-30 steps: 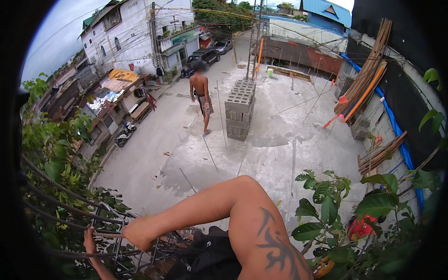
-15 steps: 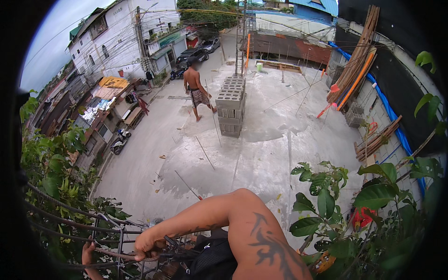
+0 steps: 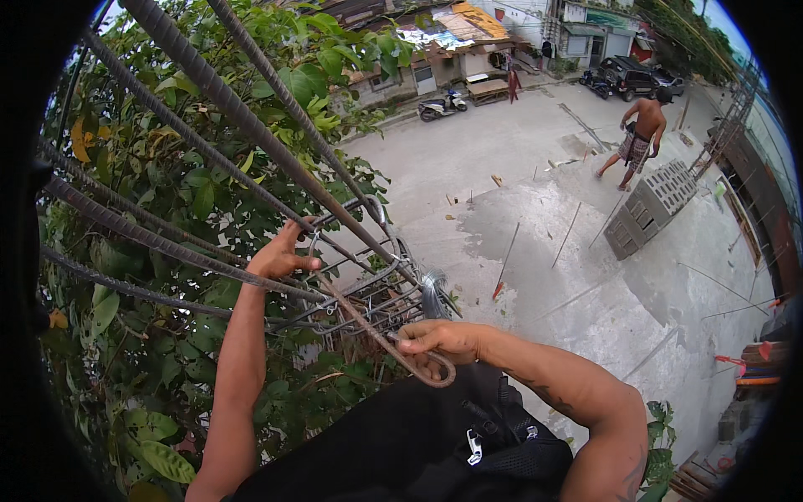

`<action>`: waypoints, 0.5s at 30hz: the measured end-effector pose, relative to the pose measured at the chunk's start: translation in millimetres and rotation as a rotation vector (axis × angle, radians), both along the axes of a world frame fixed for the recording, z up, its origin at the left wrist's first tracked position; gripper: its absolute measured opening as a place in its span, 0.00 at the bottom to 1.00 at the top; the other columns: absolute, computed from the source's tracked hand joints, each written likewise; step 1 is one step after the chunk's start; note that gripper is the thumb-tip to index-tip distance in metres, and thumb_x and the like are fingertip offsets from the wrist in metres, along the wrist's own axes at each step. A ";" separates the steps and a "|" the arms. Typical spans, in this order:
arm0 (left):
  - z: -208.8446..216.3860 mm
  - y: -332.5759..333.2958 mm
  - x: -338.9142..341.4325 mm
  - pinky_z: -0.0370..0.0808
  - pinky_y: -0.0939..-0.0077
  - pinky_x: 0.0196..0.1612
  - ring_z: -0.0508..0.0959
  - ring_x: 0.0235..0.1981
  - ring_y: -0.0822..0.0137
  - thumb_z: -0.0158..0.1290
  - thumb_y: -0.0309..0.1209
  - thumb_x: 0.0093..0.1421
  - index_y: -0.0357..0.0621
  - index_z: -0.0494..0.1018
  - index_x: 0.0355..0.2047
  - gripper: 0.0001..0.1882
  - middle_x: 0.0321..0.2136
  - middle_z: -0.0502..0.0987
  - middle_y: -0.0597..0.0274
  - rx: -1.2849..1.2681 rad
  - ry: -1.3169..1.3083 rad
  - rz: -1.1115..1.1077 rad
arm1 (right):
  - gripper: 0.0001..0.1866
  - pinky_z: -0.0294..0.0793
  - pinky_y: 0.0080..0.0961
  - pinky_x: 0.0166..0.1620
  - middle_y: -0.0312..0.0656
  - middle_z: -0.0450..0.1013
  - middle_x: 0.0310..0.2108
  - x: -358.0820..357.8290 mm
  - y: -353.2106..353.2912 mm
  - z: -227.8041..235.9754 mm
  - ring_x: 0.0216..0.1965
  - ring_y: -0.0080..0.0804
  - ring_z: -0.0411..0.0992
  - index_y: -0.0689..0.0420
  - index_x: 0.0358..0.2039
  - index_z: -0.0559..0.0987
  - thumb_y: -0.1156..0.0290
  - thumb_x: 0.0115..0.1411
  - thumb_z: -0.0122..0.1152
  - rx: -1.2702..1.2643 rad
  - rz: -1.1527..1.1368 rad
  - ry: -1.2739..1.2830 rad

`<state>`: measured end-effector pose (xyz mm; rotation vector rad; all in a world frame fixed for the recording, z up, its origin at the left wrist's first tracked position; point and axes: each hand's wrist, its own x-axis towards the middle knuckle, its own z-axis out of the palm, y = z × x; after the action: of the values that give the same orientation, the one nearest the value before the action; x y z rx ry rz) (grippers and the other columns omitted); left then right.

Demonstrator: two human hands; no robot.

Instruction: The person uses a hooked metal tool to bend and cut rebar on a vertical scaffolding structure. They repeatedly hook, bend, and snap individual rebar segments while standing on the scaffold.

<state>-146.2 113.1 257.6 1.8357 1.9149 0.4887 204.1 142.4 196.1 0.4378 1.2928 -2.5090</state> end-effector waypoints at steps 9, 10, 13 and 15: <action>-6.2 -1.3 -3.3 0.65 0.59 0.56 0.65 0.55 0.47 0.65 0.50 0.40 0.44 0.59 0.59 0.48 0.53 0.63 0.44 0.019 0.134 0.007 | 0.16 0.61 0.20 0.18 0.32 0.58 0.24 -9.5 -26.1 -30.5 0.17 0.16 0.57 0.62 0.48 0.67 0.67 0.63 0.47 -0.906 -0.073 0.264; -6.2 -1.5 -3.7 0.65 0.59 0.56 0.65 0.55 0.48 0.65 0.50 0.39 0.44 0.59 0.59 0.48 0.53 0.64 0.45 -0.031 0.139 0.042 | 0.14 0.60 0.19 0.18 0.31 0.57 0.23 -9.5 -25.0 -24.3 0.17 0.15 0.56 0.61 0.46 0.68 0.68 0.62 0.47 -0.916 -0.071 0.225; -4.7 -2.7 -2.5 0.61 0.57 0.58 0.65 0.55 0.49 0.64 0.52 0.38 0.45 0.60 0.58 0.49 0.51 0.66 0.45 -0.014 0.102 0.045 | 0.07 0.57 0.18 0.17 0.28 0.56 0.21 -9.9 -20.1 1.9 0.16 0.15 0.54 0.57 0.37 0.69 0.68 0.62 0.48 -0.824 -0.092 0.076; -4.3 -4.1 0.9 0.59 0.56 0.58 0.65 0.55 0.50 0.63 0.54 0.38 0.45 0.61 0.58 0.48 0.51 0.66 0.46 0.023 0.196 0.068 | 0.07 0.56 0.17 0.17 0.28 0.55 0.21 -10.3 -13.4 21.2 0.16 0.15 0.54 0.57 0.36 0.68 0.68 0.61 0.49 -0.739 -0.068 0.007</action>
<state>-145.3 109.0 253.2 1.8996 2.1137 0.3657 193.8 129.0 217.4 0.2921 0.2831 -2.7971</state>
